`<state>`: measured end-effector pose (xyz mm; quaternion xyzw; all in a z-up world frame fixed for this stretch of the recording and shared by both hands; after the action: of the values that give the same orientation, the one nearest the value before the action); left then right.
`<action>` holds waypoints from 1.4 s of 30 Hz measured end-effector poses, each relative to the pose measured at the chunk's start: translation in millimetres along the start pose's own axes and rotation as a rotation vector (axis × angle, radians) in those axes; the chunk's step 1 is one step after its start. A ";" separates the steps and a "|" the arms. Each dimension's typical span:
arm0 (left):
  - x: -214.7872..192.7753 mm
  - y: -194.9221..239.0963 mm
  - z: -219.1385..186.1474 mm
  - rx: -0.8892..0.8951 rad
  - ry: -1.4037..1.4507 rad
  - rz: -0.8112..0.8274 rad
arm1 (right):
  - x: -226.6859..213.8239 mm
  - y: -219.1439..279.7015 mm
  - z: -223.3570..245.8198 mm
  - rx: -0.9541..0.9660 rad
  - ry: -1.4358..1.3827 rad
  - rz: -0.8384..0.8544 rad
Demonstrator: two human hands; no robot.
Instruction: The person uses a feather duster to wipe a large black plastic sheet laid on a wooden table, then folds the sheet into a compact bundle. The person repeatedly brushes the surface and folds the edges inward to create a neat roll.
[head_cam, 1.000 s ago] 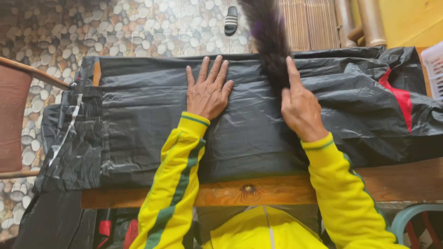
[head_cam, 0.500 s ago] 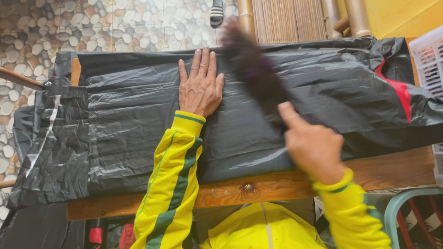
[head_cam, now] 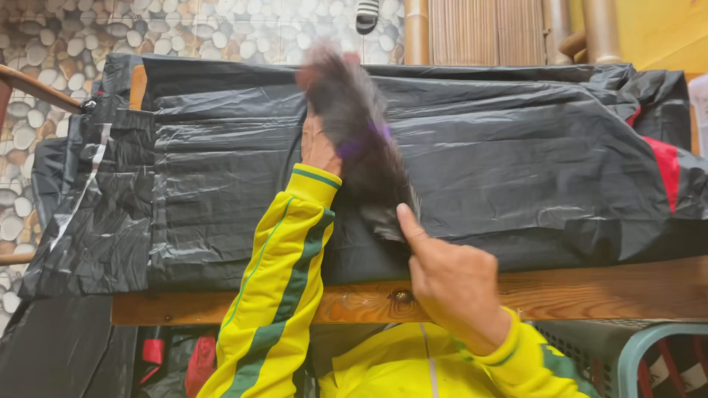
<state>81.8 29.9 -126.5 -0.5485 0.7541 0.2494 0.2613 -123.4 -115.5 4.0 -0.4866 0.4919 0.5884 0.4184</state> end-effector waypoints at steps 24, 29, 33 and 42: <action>-8.7 16.1 -93.0 0.502 -0.630 -0.123 | -4.3 -30.0 -12.7 0.052 -0.041 -0.028; -9.1 6.1 -87.5 0.266 -0.649 -0.002 | -8.4 -66.3 11.0 -0.111 -0.079 0.023; -3.5 0.0 -76.2 0.219 -0.673 -0.009 | -29.1 -120.3 -6.0 -0.138 -0.138 -0.220; -2.9 0.4 -73.3 0.201 -0.710 -0.060 | 28.1 -204.2 -27.2 -0.128 -0.217 0.223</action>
<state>73.4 -16.5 -70.4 -0.4212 0.6208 0.3413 0.5663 74.3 -108.1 -59.9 -0.3881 0.4565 0.7104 0.3692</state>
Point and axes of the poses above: each hand's wrist, its own y-axis away from the middle knuckle, its own x-axis out of the palm, z = x × y, the point moved 10 cm from there along -y, towards the middle knuckle, and after that the axes turned 14 degrees about z, right-handed, at the moved point
